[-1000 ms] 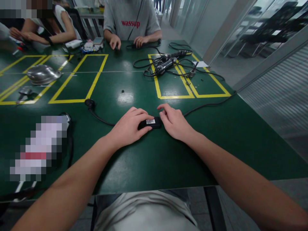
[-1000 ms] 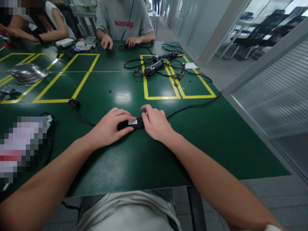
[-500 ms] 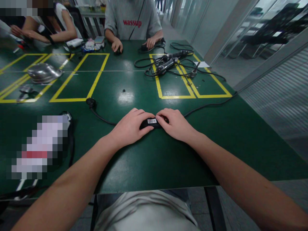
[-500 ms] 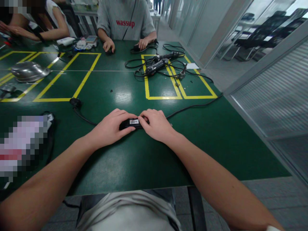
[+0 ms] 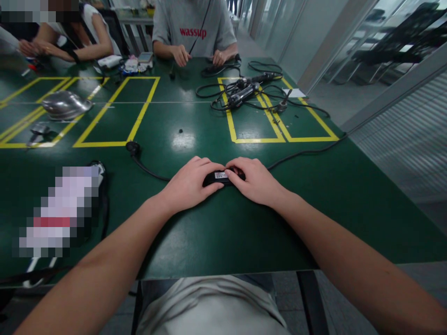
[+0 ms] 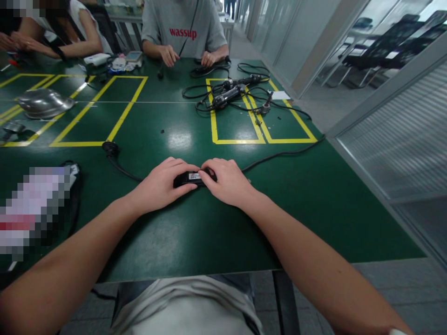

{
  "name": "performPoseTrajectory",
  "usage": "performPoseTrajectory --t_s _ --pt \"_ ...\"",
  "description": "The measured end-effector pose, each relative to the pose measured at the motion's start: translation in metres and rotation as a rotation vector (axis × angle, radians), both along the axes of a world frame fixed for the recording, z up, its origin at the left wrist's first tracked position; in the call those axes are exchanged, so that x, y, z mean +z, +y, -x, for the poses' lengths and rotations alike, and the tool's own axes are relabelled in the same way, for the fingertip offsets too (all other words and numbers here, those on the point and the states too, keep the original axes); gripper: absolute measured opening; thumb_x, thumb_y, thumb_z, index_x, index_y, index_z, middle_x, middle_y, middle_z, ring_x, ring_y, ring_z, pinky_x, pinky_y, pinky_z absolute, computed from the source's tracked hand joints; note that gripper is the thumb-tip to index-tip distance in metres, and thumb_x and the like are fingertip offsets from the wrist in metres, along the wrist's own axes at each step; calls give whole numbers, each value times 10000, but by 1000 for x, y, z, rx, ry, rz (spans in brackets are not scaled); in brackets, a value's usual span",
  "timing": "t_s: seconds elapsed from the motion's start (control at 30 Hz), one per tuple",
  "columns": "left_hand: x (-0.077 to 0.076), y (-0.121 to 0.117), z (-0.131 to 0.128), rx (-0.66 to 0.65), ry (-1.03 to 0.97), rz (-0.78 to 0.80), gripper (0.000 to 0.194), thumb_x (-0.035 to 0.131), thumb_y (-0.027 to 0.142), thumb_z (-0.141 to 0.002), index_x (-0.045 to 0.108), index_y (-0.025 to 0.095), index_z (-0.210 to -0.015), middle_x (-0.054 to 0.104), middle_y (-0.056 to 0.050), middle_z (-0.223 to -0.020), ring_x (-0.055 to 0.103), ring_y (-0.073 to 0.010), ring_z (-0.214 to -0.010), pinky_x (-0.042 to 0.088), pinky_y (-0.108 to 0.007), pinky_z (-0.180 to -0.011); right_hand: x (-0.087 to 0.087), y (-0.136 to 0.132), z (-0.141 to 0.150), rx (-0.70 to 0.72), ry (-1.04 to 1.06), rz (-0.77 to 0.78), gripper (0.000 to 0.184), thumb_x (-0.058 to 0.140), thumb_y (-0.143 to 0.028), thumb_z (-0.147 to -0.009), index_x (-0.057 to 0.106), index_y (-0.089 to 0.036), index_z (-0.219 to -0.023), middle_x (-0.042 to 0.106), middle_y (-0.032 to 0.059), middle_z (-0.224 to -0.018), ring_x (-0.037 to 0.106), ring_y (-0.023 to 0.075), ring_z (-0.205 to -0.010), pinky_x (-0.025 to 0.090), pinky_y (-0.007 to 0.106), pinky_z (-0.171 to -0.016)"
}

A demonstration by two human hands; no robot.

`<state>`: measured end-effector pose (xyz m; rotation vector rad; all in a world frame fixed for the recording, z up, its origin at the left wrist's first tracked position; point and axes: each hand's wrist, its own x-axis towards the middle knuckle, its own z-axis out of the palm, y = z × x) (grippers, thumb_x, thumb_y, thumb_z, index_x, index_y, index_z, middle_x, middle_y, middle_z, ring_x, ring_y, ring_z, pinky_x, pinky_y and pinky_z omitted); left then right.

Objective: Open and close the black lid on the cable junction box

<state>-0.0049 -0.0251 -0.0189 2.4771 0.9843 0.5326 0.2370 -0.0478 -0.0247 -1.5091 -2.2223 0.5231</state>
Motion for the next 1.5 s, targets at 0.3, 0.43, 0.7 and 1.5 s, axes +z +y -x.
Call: performPoseTrajectory --t_s 0.3,0.43,0.7,1.5 --pt "-2 10 3 296 -156 16 348 725 301 -1057 791 229 -1391 842 -97 -1345 752 -313 -1226 597 -496 -1122 1 -3 -5 -84 190 -37 465 358 -518 -1205 702 -233 -1071 760 69 -924 695 268 -863 455 390 -805" --pt "-4 15 5 394 -12 -57 329 728 235 -1041 800 209 -1360 838 -112 -1336 728 -335 -1245 551 -533 -1184 1 0 -2 -120 96 -1 378 490 -476 -1163 609 -249 -886 699 48 -843 637 241 -812 402 373 -774" --pt "-11 16 7 345 52 -45 377 652 220 -1061 756 205 -1423 779 -132 -1423 699 -351 -1303 545 -563 -1204 6 2 1 -123 -147 29 374 540 -352 -1160 563 -245 -803 655 52 -866 567 228 -808 342 369 -768" --pt "23 -9 -13 430 577 -26 665 382 504 -1198 919 134 -1073 821 -207 -1058 800 -402 -1069 621 -475 -903 2 2 2 -216 -274 14 464 671 -413 -1100 548 -248 -684 618 58 -851 583 255 -839 351 396 -778"
